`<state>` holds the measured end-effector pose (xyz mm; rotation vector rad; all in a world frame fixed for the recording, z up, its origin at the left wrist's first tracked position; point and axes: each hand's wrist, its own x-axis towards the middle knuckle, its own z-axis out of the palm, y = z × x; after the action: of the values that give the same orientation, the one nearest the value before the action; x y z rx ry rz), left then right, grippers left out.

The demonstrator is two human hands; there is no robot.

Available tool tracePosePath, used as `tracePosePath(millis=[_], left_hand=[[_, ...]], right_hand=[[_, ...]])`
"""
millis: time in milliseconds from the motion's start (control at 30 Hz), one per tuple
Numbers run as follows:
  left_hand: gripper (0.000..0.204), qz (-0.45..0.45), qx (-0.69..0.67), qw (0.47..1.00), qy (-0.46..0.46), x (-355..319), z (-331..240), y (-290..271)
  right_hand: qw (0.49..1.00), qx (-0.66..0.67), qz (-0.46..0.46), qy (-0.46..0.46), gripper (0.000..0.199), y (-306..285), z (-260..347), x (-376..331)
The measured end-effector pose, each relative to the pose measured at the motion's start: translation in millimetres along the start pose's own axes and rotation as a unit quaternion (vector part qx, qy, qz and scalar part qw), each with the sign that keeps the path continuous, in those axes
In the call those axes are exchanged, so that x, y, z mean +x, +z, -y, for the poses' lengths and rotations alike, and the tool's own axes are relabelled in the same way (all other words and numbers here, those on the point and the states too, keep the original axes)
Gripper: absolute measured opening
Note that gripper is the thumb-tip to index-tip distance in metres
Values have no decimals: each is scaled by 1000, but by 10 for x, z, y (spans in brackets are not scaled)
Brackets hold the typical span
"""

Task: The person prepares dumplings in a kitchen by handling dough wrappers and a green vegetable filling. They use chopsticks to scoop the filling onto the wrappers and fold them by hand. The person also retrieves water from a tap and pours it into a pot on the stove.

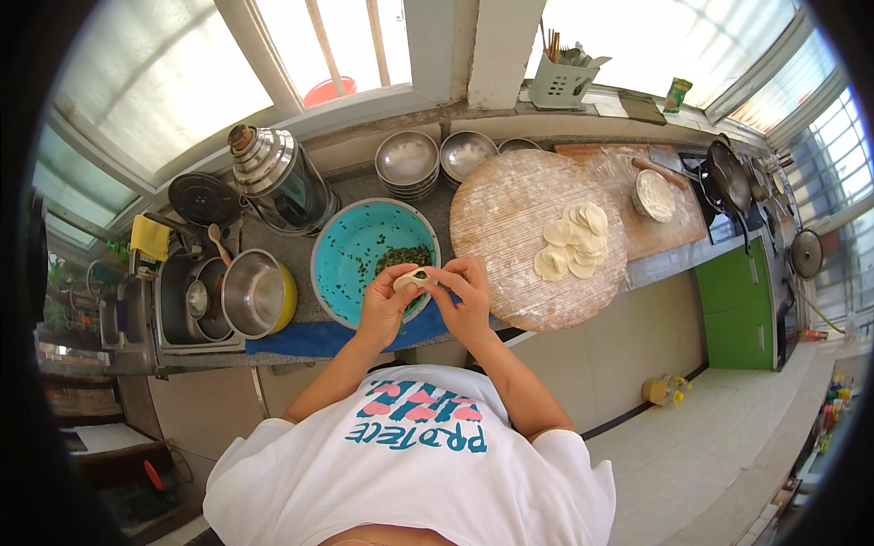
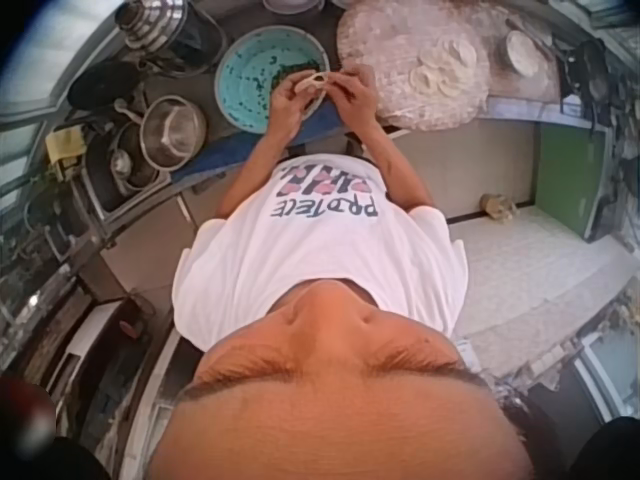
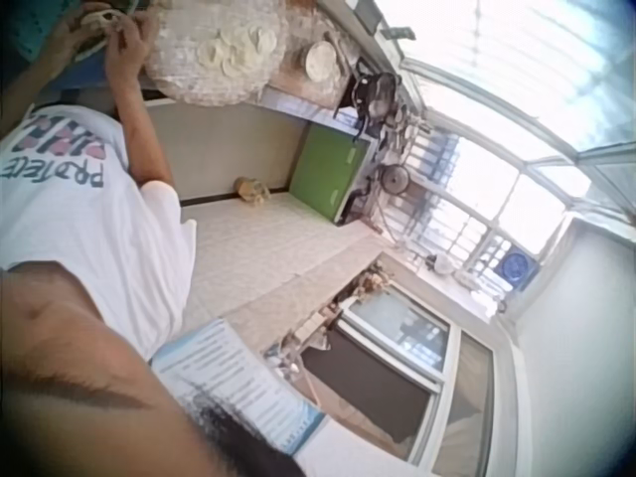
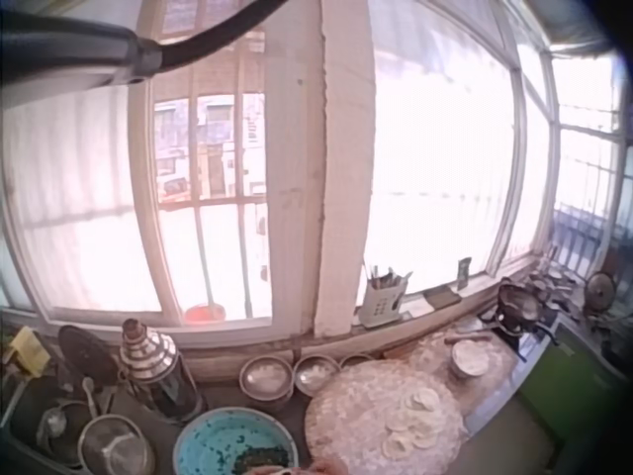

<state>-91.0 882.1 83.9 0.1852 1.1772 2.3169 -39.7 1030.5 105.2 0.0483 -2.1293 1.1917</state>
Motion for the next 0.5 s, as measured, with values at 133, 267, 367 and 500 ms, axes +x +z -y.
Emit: tracePosePath(millis=[133,267,367,500], left_hand=[[31,4,20,1000,9,0,6,-3],[31,11,39,999,14,3,37,-47],[30,14,35,999,8,-10,2,-11],[30,20,34,999,2,-3,11,-28]], right_hand=[[999,-32,11,-38,17,-24,26,53],[998,-42,19,-41,17,-50,31,69],[1000,4,2,4,20,-34,-11,36],[998,33,27,43,26,-41,-47,19]])
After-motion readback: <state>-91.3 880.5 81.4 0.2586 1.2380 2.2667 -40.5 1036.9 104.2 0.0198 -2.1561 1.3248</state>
